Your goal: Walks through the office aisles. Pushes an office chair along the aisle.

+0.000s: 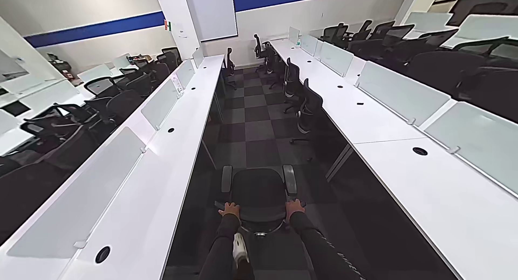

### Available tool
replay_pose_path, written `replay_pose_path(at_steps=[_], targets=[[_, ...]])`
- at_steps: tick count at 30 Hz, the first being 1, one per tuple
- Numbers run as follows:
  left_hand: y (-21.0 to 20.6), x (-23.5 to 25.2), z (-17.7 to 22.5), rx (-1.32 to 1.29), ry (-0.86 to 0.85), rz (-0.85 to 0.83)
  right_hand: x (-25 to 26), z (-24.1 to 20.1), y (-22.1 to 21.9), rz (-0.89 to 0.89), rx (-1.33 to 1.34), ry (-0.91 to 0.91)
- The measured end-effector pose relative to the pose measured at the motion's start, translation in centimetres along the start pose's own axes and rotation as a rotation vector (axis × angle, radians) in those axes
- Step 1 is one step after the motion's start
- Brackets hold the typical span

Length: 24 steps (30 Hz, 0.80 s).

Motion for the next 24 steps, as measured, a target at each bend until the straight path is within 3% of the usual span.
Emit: replay_pose_path(at_steps=[9, 14, 24], targets=[[11.1, 16.3, 1.3, 0.044, -0.049, 0.044, 14.7, -3.4, 10.3, 0.038, 0.027, -0.065], [17.5, 24.5, 0.9, 0.067, -0.117, -0.042, 22.7, -6.0, 15.6, 0.022, 0.026, -0.104], [28.2, 39.0, 4.0, 0.095, -0.126, -0.071, 37.0, -7.5, 26.6, 0.018, 0.029, -0.09]])
Point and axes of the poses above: each hand's wrist, its own x-axis towards the middle knuckle, its own y-axis out of the back of the hand, z = x × y, the point moved 5 cm from there along x, towards the middle knuckle, and after that the axes turned 7 degrees about x, right-handed, at the moved point
